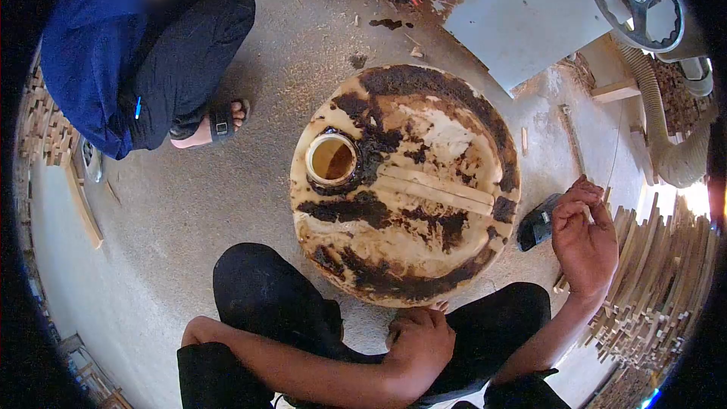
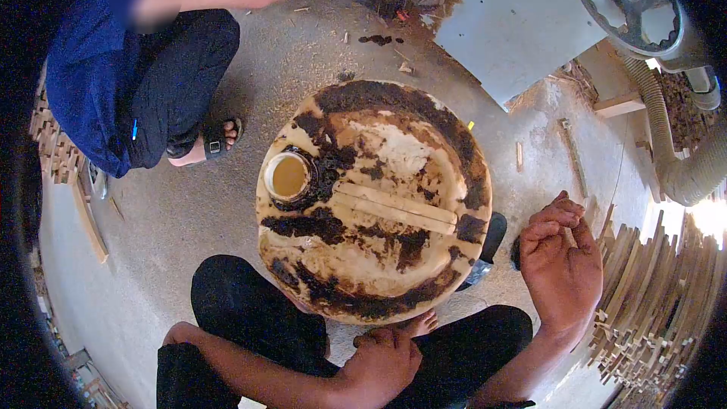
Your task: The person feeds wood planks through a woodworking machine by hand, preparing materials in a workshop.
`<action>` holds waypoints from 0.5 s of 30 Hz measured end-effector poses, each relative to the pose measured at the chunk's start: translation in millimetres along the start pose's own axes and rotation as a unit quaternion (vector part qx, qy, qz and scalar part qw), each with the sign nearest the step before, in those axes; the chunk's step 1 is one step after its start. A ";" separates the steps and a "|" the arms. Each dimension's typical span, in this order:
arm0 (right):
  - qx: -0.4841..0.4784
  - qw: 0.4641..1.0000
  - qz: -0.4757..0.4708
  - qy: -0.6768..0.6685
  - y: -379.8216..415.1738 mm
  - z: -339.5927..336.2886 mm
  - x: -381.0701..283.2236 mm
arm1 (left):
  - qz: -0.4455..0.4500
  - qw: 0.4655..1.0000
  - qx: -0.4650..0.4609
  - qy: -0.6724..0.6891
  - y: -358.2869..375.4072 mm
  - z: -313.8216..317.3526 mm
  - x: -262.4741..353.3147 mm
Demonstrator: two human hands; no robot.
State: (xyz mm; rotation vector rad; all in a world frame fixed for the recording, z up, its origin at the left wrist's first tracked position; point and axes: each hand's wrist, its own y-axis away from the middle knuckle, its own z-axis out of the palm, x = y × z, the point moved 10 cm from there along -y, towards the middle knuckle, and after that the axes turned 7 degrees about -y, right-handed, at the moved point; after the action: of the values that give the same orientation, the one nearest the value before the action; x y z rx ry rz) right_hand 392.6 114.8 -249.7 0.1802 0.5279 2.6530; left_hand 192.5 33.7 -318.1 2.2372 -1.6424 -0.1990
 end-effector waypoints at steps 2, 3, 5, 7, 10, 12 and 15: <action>0.003 1.000 -0.001 0.003 0.2 -0.1 -0.1 | 0.003 1.000 0.004 0.011 0.2 1.7 0.2; 0.005 1.000 -0.001 -0.004 0.4 -0.3 0.2 | 0.007 1.000 0.021 -0.001 0.7 -0.5 0.7; 0.008 1.000 -0.001 -0.011 1.1 -0.1 1.1 | 0.012 0.999 0.037 -0.011 1.9 -5.4 0.9; 0.011 1.000 0.005 -0.002 1.6 1.3 3.4 | 0.014 1.000 -0.009 0.021 2.7 -0.5 1.1; 0.016 1.000 -0.001 -0.018 1.1 -2.5 0.4 | 0.007 1.000 0.002 -0.012 4.1 -4.4 -0.5; 0.013 1.000 -0.003 -0.015 1.9 -0.7 2.5 | 0.000 1.000 0.015 0.003 3.9 -3.6 -1.0; 0.004 1.000 0.000 -0.008 2.2 1.5 3.7 | 0.000 1.000 0.020 0.019 2.0 -1.6 -0.3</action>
State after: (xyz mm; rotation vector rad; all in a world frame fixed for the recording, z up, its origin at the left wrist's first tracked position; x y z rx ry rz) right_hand 388.8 115.0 -247.2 0.2042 0.5339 2.6464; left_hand 191.1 33.8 -315.9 2.2555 -1.6410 -0.1250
